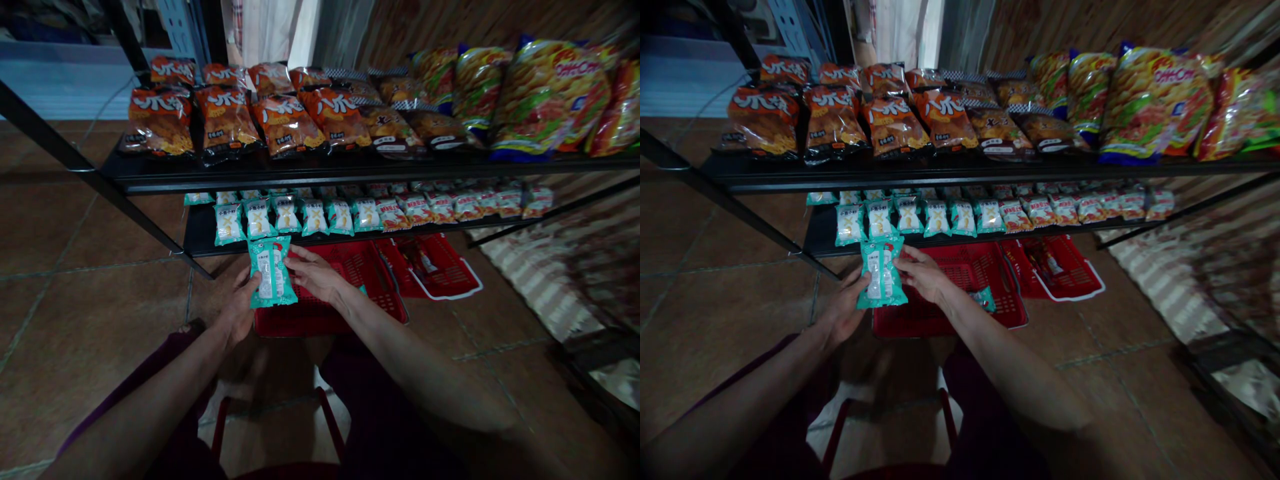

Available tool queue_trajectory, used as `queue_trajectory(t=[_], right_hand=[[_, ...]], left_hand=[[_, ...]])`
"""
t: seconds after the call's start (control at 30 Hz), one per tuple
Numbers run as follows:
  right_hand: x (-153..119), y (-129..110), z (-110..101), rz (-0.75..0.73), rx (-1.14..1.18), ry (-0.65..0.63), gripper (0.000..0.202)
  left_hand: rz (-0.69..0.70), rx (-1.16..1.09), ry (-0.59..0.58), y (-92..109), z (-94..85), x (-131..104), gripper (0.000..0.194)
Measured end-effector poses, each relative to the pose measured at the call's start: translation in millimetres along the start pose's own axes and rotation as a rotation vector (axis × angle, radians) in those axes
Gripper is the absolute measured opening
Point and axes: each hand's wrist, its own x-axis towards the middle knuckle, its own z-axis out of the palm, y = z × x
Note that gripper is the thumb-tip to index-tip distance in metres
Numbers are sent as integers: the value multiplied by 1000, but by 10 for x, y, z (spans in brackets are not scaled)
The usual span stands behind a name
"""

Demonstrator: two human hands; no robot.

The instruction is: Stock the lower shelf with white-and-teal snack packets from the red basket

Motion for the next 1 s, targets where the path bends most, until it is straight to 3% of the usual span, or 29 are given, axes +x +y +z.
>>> queue_trajectory(t=[0.2, 0.43, 0.57, 0.83, 1.0], right_hand=[[48, 13, 7, -45, -11, 166, 29], [24, 23, 31, 38, 0, 87, 49], [56, 51, 21, -27, -2, 134, 35], [80, 49, 3, -54, 28, 171, 32], [91, 70, 0, -33, 36, 191, 27]], left_hand=[[-31, -17, -43, -34, -25, 34, 43], [-21, -53, -21, -31, -6, 51, 44], [-49, -61, -38, -13, 24, 25, 44], [-106, -54, -100, -23, 18, 19, 34], [-89, -44, -41, -55, 15, 40, 27]])
